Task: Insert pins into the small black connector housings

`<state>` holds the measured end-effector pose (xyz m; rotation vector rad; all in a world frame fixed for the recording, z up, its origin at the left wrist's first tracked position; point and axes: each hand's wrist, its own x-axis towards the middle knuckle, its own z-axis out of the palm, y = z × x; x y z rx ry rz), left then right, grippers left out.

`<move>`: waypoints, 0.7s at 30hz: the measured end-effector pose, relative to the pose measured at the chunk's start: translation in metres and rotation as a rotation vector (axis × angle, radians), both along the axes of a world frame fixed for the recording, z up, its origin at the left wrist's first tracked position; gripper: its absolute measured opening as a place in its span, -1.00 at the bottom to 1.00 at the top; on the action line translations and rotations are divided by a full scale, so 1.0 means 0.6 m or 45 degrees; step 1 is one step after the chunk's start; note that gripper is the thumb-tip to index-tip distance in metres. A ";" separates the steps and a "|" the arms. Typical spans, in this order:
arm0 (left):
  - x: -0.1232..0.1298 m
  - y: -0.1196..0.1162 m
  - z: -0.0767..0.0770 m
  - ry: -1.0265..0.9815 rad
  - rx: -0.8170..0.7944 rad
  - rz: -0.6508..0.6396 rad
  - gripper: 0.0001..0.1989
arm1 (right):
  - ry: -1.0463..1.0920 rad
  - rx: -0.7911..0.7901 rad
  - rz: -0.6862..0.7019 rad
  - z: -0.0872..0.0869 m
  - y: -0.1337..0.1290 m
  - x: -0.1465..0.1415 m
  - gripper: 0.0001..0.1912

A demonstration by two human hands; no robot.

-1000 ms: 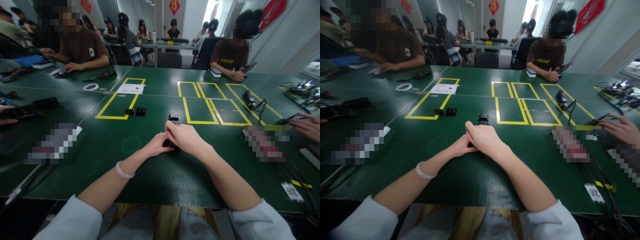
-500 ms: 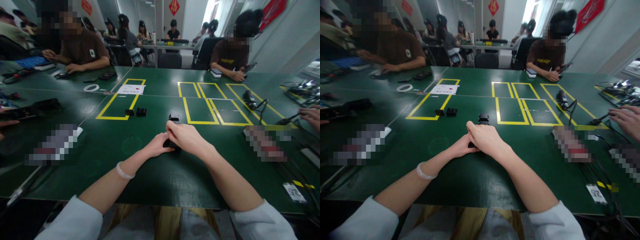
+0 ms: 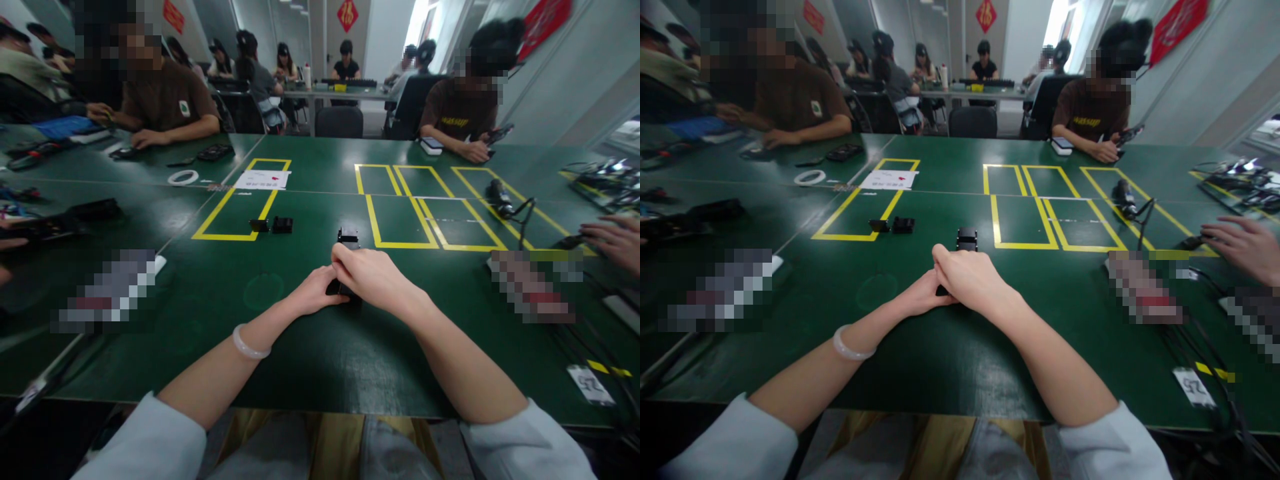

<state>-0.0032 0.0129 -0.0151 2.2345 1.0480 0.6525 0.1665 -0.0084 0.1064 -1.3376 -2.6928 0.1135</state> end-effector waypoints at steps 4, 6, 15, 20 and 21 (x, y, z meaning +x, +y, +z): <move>0.000 -0.001 0.001 0.006 -0.032 0.001 -0.52 | -0.024 -0.002 -0.018 0.000 0.001 -0.001 -0.74; 0.000 -0.001 0.002 0.007 -0.034 -0.010 -0.51 | -0.018 -0.016 -0.021 0.000 0.002 -0.001 -0.75; -0.001 0.001 -0.001 -0.002 -0.039 -0.007 -0.56 | -0.013 -0.023 -0.011 0.000 0.002 -0.002 -0.74; -0.001 0.001 -0.003 -0.009 -0.003 -0.025 -0.49 | 0.005 -0.041 -0.014 -0.001 0.001 -0.001 -0.76; -0.001 0.001 -0.003 -0.012 0.001 -0.021 -0.48 | 0.015 -0.043 -0.011 0.000 0.001 -0.001 -0.76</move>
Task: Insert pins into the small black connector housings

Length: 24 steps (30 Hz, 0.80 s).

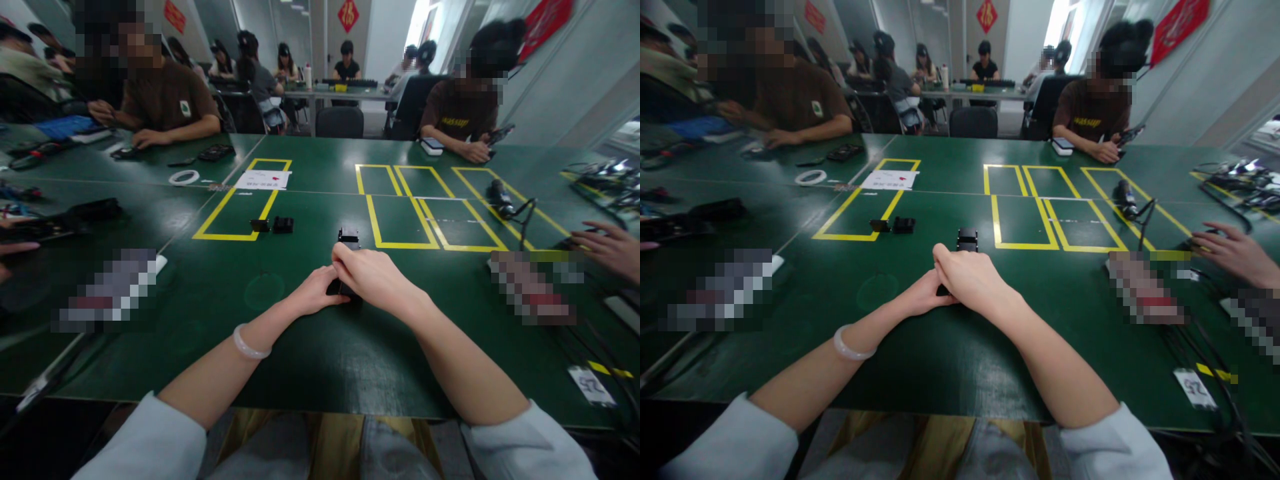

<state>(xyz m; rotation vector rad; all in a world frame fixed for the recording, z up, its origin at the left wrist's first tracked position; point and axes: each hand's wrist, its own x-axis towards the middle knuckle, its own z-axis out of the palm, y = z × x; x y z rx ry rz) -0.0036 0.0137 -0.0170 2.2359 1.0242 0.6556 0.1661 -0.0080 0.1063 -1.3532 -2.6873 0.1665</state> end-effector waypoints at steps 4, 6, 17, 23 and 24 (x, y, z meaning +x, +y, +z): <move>-0.001 0.000 -0.001 0.007 -0.016 0.015 -0.49 | -0.008 0.007 -0.003 0.002 -0.002 0.000 -0.74; -0.001 -0.001 0.000 0.005 -0.022 0.008 -0.51 | -0.019 0.004 -0.011 0.002 -0.001 -0.001 -0.75; 0.002 -0.003 0.004 -0.024 -0.017 0.017 -0.48 | 0.006 0.019 0.000 -0.001 -0.001 0.000 -0.76; 0.002 -0.002 0.004 0.013 -0.042 0.017 -0.54 | -0.013 0.034 -0.013 -0.003 0.000 -0.001 -0.75; 0.002 -0.002 0.004 0.018 -0.040 0.020 -0.53 | -0.016 0.031 -0.015 -0.003 0.000 -0.001 -0.76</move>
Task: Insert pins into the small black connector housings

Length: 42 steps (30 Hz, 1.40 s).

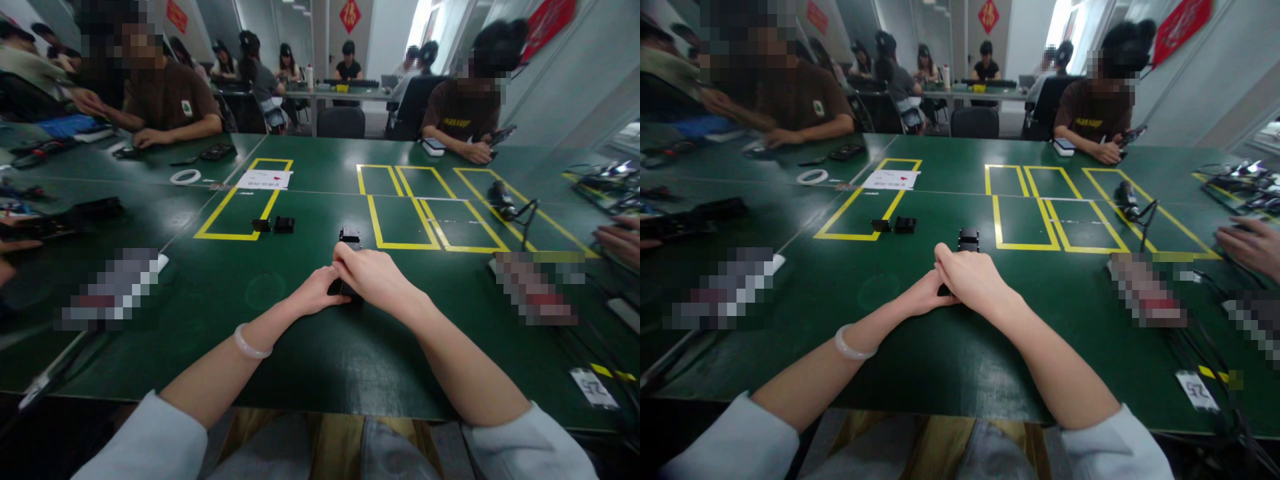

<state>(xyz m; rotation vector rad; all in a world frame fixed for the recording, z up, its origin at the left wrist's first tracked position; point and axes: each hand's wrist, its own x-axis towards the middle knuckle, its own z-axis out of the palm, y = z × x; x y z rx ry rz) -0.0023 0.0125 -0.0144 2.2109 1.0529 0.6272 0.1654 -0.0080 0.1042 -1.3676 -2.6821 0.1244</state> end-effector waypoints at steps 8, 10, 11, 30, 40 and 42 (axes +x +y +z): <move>-0.002 -0.001 -0.001 -0.011 -0.002 -0.012 -0.52 | 0.024 -0.004 0.004 0.002 -0.002 0.000 -0.78; -0.002 -0.001 0.000 -0.007 -0.018 -0.021 -0.56 | 0.018 -0.011 0.006 0.002 -0.001 0.000 -0.77; -0.002 -0.001 0.000 -0.007 -0.021 -0.020 -0.56 | 0.015 -0.013 0.007 0.002 0.000 0.000 -0.78; 0.001 -0.002 0.001 -0.068 -0.011 0.003 -0.49 | 0.024 -0.054 0.010 0.010 -0.004 -0.001 -0.80; 0.000 -0.002 0.002 -0.051 -0.011 -0.013 -0.51 | -0.004 -0.044 0.007 0.009 -0.002 -0.002 -0.77; 0.000 -0.003 0.003 -0.064 0.000 -0.005 -0.47 | 0.012 -0.057 0.002 0.010 -0.003 -0.002 -0.78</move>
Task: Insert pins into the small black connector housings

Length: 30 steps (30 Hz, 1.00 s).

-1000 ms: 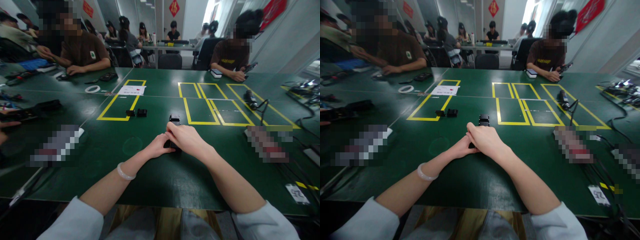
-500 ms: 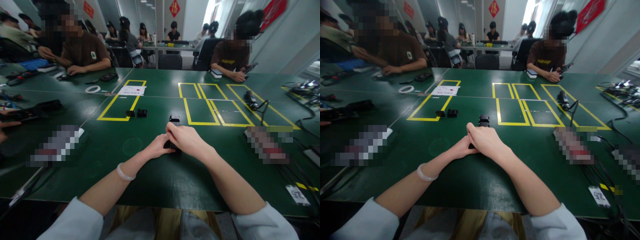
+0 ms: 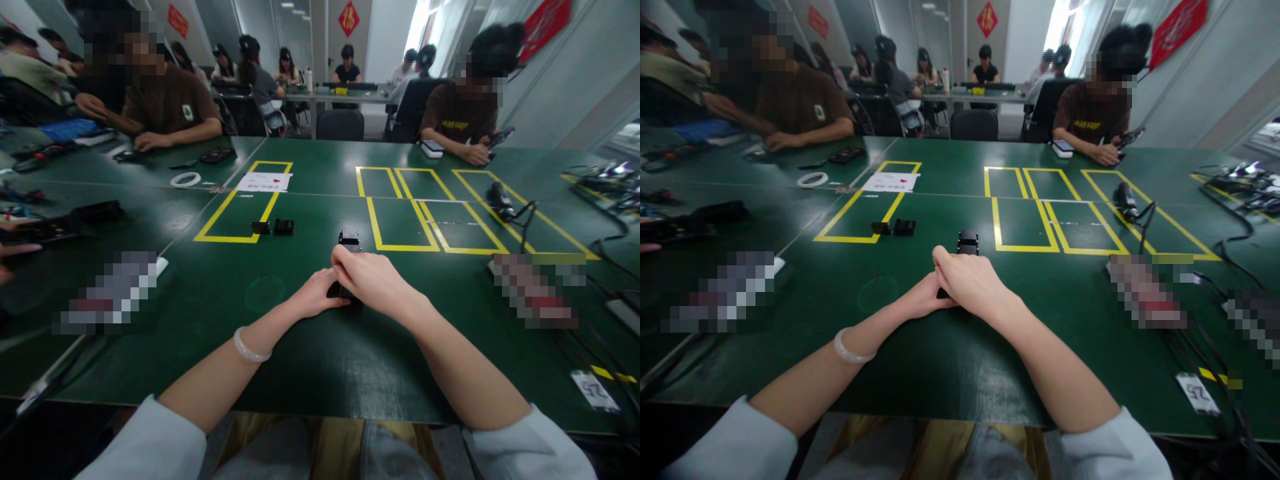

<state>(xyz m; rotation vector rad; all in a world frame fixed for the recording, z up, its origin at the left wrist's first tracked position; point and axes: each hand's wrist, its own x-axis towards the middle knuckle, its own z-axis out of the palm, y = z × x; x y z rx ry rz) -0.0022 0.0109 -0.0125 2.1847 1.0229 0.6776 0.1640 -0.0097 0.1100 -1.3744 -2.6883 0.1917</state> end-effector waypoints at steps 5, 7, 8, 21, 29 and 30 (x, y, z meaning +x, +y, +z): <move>0.000 0.000 -0.001 0.006 -0.019 -0.006 -0.51 | -0.002 0.036 0.008 -0.003 0.000 0.001 -0.77; -0.001 0.001 -0.001 0.027 -0.027 -0.007 -0.52 | -0.026 0.048 0.005 -0.006 0.002 0.001 -0.76; -0.001 0.001 -0.001 0.037 -0.028 -0.005 -0.53 | -0.040 0.049 -0.001 -0.007 0.003 0.000 -0.75; -0.001 0.002 -0.006 0.002 -0.007 0.007 -0.49 | -0.020 0.062 0.006 -0.006 0.001 0.000 -0.77; -0.001 0.003 -0.008 0.007 0.000 -0.003 -0.50 | 0.006 0.057 0.021 -0.011 0.003 0.002 -0.80; -0.001 0.003 -0.008 0.000 0.009 -0.002 -0.49 | 0.024 0.055 0.023 -0.011 0.002 0.002 -0.81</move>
